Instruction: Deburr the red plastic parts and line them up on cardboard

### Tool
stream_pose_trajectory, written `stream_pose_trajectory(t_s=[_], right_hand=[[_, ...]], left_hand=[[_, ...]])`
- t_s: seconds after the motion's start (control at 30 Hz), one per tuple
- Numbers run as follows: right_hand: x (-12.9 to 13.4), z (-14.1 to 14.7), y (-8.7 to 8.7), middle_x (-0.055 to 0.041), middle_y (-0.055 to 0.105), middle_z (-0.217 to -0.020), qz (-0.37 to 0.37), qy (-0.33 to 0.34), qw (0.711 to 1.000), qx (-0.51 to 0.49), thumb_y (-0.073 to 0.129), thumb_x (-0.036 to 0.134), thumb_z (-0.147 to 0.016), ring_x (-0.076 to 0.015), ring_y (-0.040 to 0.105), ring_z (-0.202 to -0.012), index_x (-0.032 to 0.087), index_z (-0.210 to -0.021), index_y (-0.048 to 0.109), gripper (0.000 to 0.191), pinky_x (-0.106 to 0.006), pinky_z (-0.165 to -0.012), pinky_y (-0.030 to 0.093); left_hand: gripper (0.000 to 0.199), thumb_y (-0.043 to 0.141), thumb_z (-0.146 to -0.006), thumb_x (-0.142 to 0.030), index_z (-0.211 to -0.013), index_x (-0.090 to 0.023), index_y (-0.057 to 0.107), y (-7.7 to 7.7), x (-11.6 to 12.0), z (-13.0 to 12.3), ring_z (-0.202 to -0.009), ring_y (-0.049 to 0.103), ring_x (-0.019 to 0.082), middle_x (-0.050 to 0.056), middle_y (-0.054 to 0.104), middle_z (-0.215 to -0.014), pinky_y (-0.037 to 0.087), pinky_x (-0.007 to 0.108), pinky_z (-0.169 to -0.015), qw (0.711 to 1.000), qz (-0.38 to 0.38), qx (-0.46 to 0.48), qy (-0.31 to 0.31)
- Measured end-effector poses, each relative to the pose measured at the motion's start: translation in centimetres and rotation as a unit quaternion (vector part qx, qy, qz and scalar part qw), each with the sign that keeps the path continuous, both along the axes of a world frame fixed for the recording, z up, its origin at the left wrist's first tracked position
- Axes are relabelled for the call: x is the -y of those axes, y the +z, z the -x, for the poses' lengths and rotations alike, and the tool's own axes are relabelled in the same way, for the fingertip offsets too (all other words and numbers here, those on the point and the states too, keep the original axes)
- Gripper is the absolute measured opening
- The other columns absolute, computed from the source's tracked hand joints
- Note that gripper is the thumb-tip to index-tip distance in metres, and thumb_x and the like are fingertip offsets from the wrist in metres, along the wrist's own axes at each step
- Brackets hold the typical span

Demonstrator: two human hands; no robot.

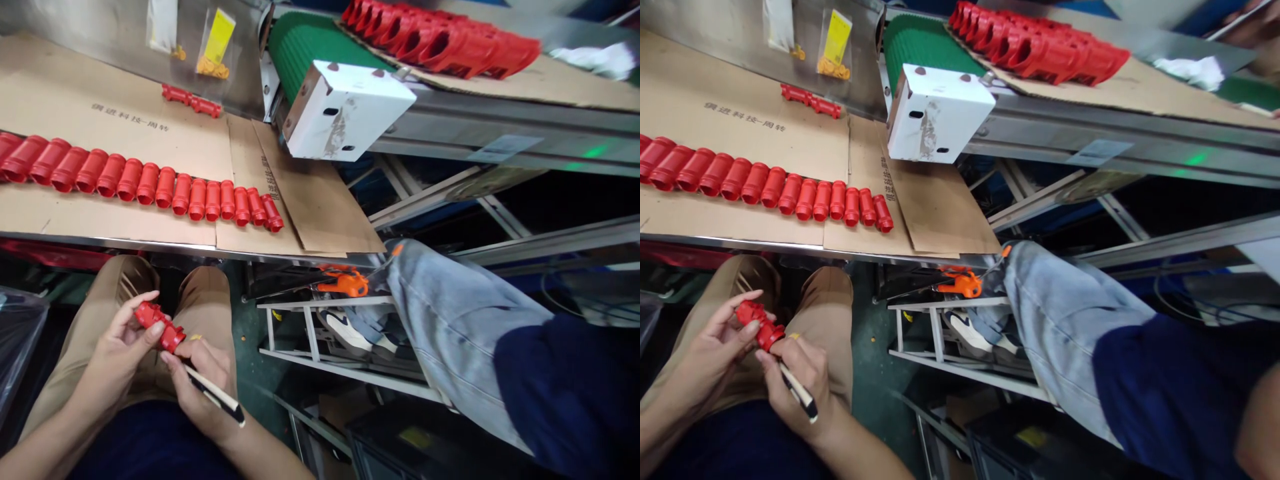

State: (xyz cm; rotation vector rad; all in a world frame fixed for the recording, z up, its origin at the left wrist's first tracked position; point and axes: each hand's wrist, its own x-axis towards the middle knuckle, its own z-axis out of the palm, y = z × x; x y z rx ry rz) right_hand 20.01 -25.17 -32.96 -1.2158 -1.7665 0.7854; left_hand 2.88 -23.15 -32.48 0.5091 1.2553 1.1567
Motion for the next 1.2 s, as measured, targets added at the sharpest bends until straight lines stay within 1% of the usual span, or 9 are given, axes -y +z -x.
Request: stream_pose_trajectory(t_s=[0.13, 0.2, 0.27, 0.33, 0.47, 0.57, 0.77, 0.97, 1.2], right_hand=[[-0.5, -1.6, 1.6, -0.0114, 0.08, -0.093, 0.003, 0.07, 0.997, -0.015, 0.073, 0.037, -0.104, -0.0226, 0.078, -0.084, 0.02, -0.104, 0.08, 0.019, -0.032, -0.077, 0.064], [-0.6, -2.6, 2.7, -0.0127, 0.084, -0.108, -0.003, 0.095, 0.994, -0.052, 0.074, 0.031, -0.103, -0.0257, 0.08, -0.104, 0.022, -0.117, 0.079, 0.017, -0.035, -0.09, 0.067], [-0.7, -3.4, 3.4, -0.01, 0.085, -0.118, -0.022, 0.116, 0.989, -0.088, 0.073, 0.022, -0.103, -0.0261, 0.08, -0.114, 0.025, -0.133, 0.074, 0.03, -0.038, -0.099, 0.067], [-0.7, -3.5, 3.6, -0.0087, 0.085, -0.119, -0.056, 0.13, 0.983, -0.113, 0.074, 0.017, -0.102, -0.0251, 0.081, -0.113, 0.024, -0.139, 0.071, 0.038, -0.037, -0.099, 0.068], [-0.9, -2.9, 3.0, -0.0173, 0.081, -0.127, -0.096, 0.136, 0.977, -0.13, 0.076, 0.017, -0.101, -0.0232, 0.082, -0.11, 0.013, -0.123, 0.079, 0.023, -0.031, -0.098, 0.069], [-1.1, -2.5, 2.7, -0.0185, 0.08, -0.127, -0.093, 0.148, 0.976, -0.125, 0.076, 0.017, -0.101, -0.0227, 0.082, -0.11, 0.012, -0.121, 0.079, 0.021, -0.031, -0.099, 0.07], [-1.2, -2.2, 2.8, -0.0143, 0.085, -0.116, -0.139, 0.168, 0.97, -0.111, 0.072, 0.013, -0.103, -0.0215, 0.082, -0.11, 0.013, -0.131, 0.074, 0.028, -0.032, -0.101, 0.069], [-1.1, -2.2, 2.8, -0.0124, 0.085, -0.114, -0.101, 0.162, 0.976, -0.109, 0.074, 0.012, -0.102, -0.0204, 0.082, -0.108, 0.014, -0.126, 0.076, 0.024, -0.032, -0.1, 0.069], [-0.9, -2.4, 3.0, -0.0124, 0.086, -0.116, -0.074, 0.148, 0.977, -0.135, 0.075, 0.019, -0.102, -0.0216, 0.083, -0.107, 0.016, -0.125, 0.077, 0.023, -0.035, -0.1, 0.069]], left_hand=[[0.079, 0.098, -0.079, -0.038, -0.15, -0.032, 0.064, 0.6, -0.1, 0.4, -0.087, 0.075, 0.015, 0.002, 0.08, -0.1, 0.062, 0.023, -0.082, 0.995, 0.02, 0.092, 0.016], [0.069, 0.096, -0.081, -0.038, -0.144, -0.03, 0.068, 0.7, -0.1, 1.2, -0.089, 0.077, 0.019, 0.005, 0.081, -0.103, 0.063, 0.026, -0.081, 0.995, 0.012, 0.1, 0.001], [0.054, 0.095, -0.082, -0.039, -0.129, -0.025, 0.072, 0.7, -0.1, 1.9, -0.088, 0.078, 0.022, 0.009, 0.081, -0.105, 0.064, 0.027, -0.076, 0.995, 0.0, 0.095, -0.015], [0.048, 0.094, -0.081, -0.039, -0.121, -0.023, 0.073, 1.1, 0.1, 2.0, -0.085, 0.077, 0.022, 0.01, 0.081, -0.107, 0.063, 0.027, -0.072, 0.996, -0.004, 0.086, -0.025], [0.055, 0.095, -0.079, -0.039, -0.127, -0.026, 0.072, 2.5, 0.5, 1.3, -0.085, 0.075, 0.02, 0.008, 0.08, -0.107, 0.062, 0.025, -0.074, 0.997, 0.02, 0.076, -0.01], [0.058, 0.099, -0.074, -0.041, -0.125, -0.026, 0.075, 3.2, 0.6, 0.9, -0.084, 0.073, 0.019, 0.005, 0.079, -0.1, 0.061, 0.023, -0.074, 0.996, 0.04, 0.082, 0.007], [0.055, 0.099, -0.074, -0.04, -0.123, -0.027, 0.079, 2.6, 0.8, 0.8, -0.082, 0.07, 0.016, 0.004, 0.078, -0.099, 0.059, 0.018, -0.072, 0.996, 0.022, 0.088, 0.019], [0.053, 0.099, -0.074, -0.039, -0.122, -0.028, 0.079, 3.0, 0.9, 0.6, -0.087, 0.07, 0.015, 0.004, 0.078, -0.105, 0.059, 0.017, -0.077, 0.995, 0.033, 0.086, 0.032], [0.06, 0.101, -0.07, -0.044, -0.124, -0.028, 0.079, 3.2, 0.9, 0.7, -0.088, 0.072, 0.019, 0.004, 0.078, -0.099, 0.061, 0.021, -0.076, 0.993, 0.054, 0.102, 0.023]])
